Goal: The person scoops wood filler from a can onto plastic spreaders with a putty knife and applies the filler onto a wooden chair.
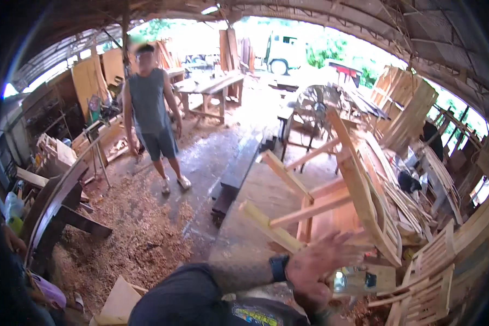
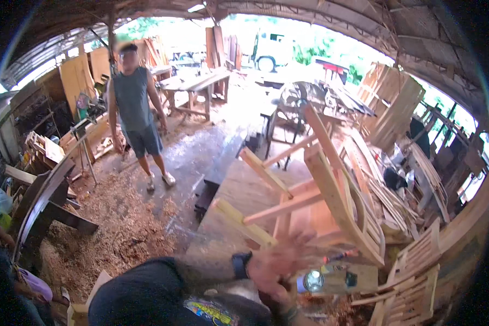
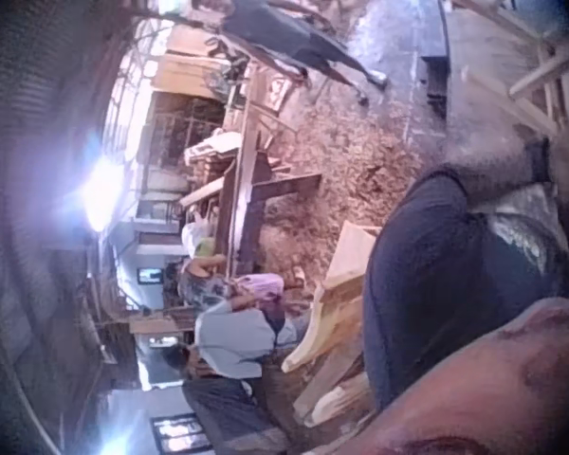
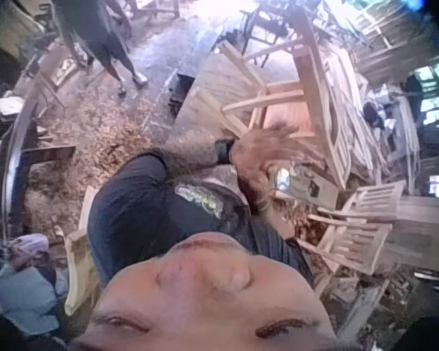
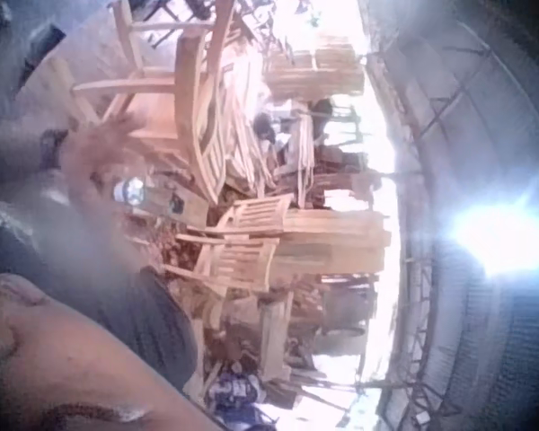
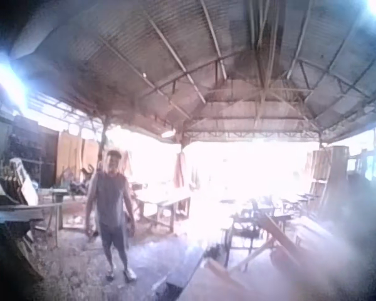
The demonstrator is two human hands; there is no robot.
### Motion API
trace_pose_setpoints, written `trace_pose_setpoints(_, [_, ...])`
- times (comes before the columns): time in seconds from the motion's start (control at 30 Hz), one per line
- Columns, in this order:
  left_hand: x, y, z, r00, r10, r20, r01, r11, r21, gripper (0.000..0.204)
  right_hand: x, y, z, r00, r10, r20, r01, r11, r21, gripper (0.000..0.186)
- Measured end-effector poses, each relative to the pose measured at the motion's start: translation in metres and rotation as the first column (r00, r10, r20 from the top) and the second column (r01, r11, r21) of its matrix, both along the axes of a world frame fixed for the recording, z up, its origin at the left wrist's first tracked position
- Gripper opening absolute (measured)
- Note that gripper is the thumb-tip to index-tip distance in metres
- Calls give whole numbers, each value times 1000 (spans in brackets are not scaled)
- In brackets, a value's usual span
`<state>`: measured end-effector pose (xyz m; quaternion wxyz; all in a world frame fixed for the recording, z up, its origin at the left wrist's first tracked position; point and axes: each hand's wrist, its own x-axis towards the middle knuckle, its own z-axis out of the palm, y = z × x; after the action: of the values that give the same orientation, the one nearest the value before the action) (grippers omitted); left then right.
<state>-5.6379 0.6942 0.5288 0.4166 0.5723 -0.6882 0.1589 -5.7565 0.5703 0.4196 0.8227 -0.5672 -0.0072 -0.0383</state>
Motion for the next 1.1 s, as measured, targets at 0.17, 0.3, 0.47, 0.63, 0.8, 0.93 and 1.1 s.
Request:
trace_pose_setpoints(0.17, [41,2,-34,-125,-942,-311,92,301,-949,84,28,2,76,959,22,282,98,909,-405,40])
trace_pose_setpoints(0.3, [62,-4,28,71,-855,-514,-60,510,-858,90,60,-7,76,971,36,236,14,978,-208,43])
trace_pose_setpoints(0.47, [80,-21,9,-61,-871,-488,-86,491,-867,92,74,-10,66,912,-80,401,146,980,-136,43])
trace_pose_setpoints(0.63, [90,-32,-13,-167,-894,-415,173,388,-906,91,72,-12,66,914,-180,364,223,971,-82,41])
trace_pose_setpoints(0.8, [93,-35,-15,-207,-879,-429,49,428,-902,99,74,-16,58,920,-132,370,256,916,-309,29])
trace_pose_setpoints(0.93, [90,-44,-16,-97,-845,-526,9,527,-850,88,70,-24,66,832,-97,546,408,773,-486,25])
trace_pose_setpoints(1.1, [90,-57,-30,-254,-870,-423,68,420,-905,100,58,-19,72,606,272,748,602,458,-654,45])
